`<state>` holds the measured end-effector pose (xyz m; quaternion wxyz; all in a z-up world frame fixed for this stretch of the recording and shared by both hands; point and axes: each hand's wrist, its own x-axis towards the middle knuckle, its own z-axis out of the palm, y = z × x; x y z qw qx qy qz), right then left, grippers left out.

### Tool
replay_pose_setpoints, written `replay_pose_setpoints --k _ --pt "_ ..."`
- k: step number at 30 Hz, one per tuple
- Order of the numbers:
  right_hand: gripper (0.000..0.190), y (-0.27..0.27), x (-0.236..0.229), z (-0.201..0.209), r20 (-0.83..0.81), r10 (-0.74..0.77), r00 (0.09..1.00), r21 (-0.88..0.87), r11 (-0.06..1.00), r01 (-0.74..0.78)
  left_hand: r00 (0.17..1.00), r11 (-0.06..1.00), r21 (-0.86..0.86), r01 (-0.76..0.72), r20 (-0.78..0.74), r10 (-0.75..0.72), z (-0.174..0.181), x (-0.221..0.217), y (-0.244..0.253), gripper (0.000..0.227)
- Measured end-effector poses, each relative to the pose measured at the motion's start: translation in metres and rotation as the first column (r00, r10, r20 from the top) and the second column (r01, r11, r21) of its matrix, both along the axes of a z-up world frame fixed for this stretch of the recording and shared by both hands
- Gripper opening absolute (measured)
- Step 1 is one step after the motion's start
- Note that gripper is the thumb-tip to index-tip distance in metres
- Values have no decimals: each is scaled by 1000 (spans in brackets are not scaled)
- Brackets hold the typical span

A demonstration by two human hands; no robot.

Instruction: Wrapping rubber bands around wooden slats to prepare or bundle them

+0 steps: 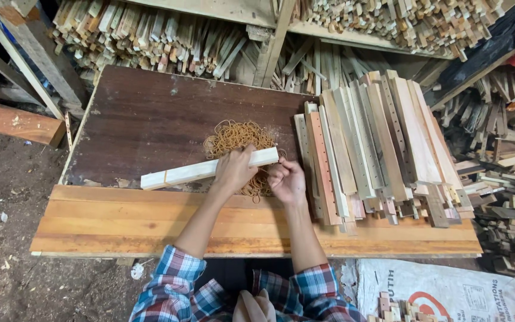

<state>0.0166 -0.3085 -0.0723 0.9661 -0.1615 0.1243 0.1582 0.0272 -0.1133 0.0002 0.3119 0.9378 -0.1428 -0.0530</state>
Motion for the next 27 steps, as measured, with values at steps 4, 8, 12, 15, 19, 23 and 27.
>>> replay_pose_setpoints --k 4,8,12,15,19,23,27 --pt "45 12 -23 50 104 -77 992 -322 941 107 996 997 13 77 40 -78 -1 -2 7 39" --pt "39 2 -29 61 264 -42 964 -752 617 233 982 974 -129 188 1 -189 19 -16 21 40" --pt "43 -8 -18 57 283 196 939 -853 500 152 954 948 -107 299 52 -295 6 -13 26 39" --pt "38 16 -20 86 191 306 933 -904 425 45 955 950 -98 297 53 -293 3 -18 26 42" --pt "44 34 -22 66 134 302 944 -831 553 -59 971 962 -136 236 0 -238 20 -23 30 44" --pt "39 72 -80 55 309 186 933 -855 483 187 972 946 -226 231 101 -213 32 -20 37 51" --pt "84 82 -124 13 401 18 916 -624 737 259 975 941 -271 201 148 -165 22 -18 41 42"
